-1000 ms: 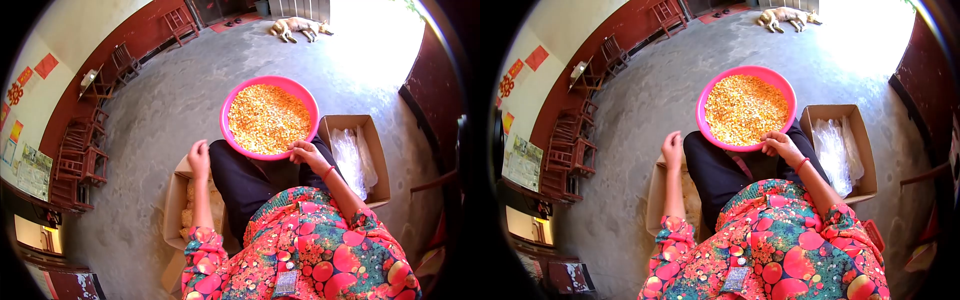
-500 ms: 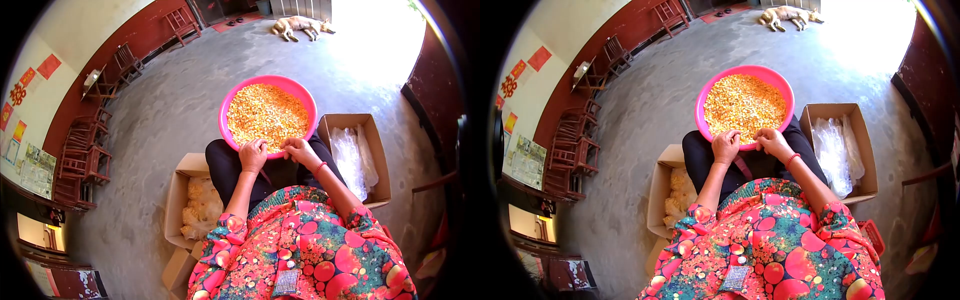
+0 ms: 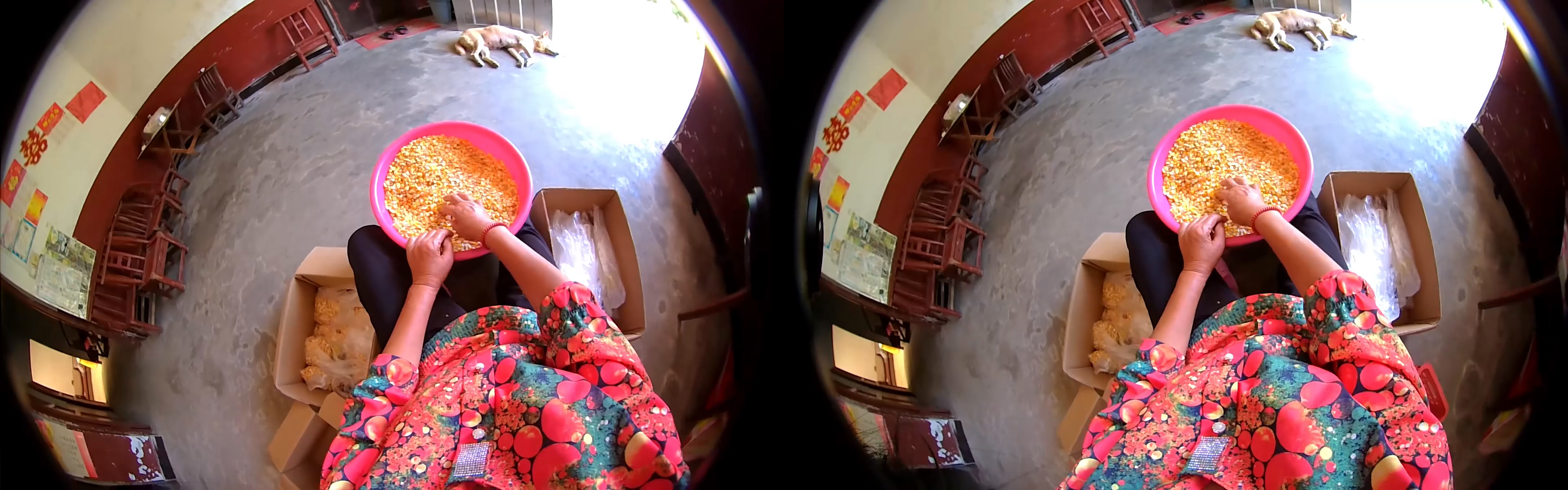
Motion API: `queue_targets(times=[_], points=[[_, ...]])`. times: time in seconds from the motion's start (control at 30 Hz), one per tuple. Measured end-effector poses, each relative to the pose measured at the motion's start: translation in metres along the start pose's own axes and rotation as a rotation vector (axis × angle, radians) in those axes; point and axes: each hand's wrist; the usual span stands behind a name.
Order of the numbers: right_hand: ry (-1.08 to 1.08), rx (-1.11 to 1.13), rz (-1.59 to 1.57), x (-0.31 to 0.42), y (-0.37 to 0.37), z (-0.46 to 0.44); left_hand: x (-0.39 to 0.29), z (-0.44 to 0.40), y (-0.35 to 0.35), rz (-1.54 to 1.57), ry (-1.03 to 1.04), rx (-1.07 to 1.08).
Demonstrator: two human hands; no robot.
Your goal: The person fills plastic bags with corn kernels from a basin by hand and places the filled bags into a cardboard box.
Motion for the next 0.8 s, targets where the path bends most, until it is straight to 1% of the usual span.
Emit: queue_targets(times=[0.03, 0.07, 0.13, 0.17, 0.2, 0.27, 0.3, 0.33, 0.4, 0.43, 0.47, 0.53, 0.57, 0.6, 0.67, 0.73, 0.77, 0.8], points=[[-0.027, -0.05, -0.006, -0.01, 0.011, -0.009, 0.001, 0.001, 0.0, 0.0, 0.005, -0.001], [-0.032, -0.043, -0.002, -0.012, 0.008, -0.015, 0.001, 0.0, -0.002, 0.002, -0.003, -0.005], [0.183, -0.029, -0.202, -0.017, 0.003, -0.024, 0.0, 0.001, -0.003, 0.015, 0.02, -0.009], [0.122, -0.252, -0.286, -0.02, 0.007, -0.025, -0.002, 0.001, -0.005, 0.02, 0.0, 0.003], [0.167, -0.259, -0.441, -0.026, 0.006, -0.029, -0.001, 0.002, -0.003, 0.024, -0.008, 0.004], [0.207, -0.302, -0.591, -0.031, 0.005, -0.035, 0.0, 0.001, -0.002, 0.033, -0.003, -0.011], [0.249, -0.243, -0.518, -0.034, 0.003, -0.038, 0.0, 0.001, -0.002, 0.035, -0.007, -0.014], [0.247, -0.24, -0.516, -0.033, 0.003, -0.04, 0.0, 0.001, -0.002, 0.044, -0.006, -0.017], [0.111, -0.179, -0.297, -0.034, 0.007, -0.047, 0.001, 0.001, -0.003, 0.05, -0.007, -0.02], [0.134, -0.1, -0.247, -0.032, 0.011, -0.051, 0.0, 0.001, -0.003, 0.052, -0.009, -0.014], [0.134, -0.099, -0.247, -0.026, 0.014, -0.051, 0.0, 0.001, -0.003, 0.053, -0.01, -0.007], [0.193, -0.139, -0.013, -0.015, 0.022, -0.049, 0.0, 0.0, -0.003, 0.054, 0.002, -0.019], [0.223, -0.055, 0.014, -0.012, 0.017, -0.05, 0.0, 0.0, -0.003, 0.055, 0.016, -0.031], [0.222, -0.055, 0.014, -0.011, 0.011, -0.051, 0.001, 0.0, -0.003, 0.055, 0.015, -0.032], [0.337, 0.076, -0.109, -0.011, -0.002, -0.053, 0.001, 0.0, -0.003, 0.059, 0.035, -0.043], [0.297, -0.064, -0.309, -0.032, 0.002, -0.054, 0.002, 0.001, -0.002, 0.06, 0.014, -0.023], [0.269, -0.089, -0.424, -0.04, 0.0, -0.055, 0.002, 0.001, -0.002, 0.056, 0.001, -0.003], [0.244, -0.173, -0.625, -0.046, 0.001, -0.053, 0.001, 0.002, -0.003, 0.059, 0.002, -0.002]])
Point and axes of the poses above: each hand's wrist, its own z-axis away from the middle knuckle, its own y-axis out of the palm, x = y × z, and after that the axes turned 11 degrees about x, right-handed
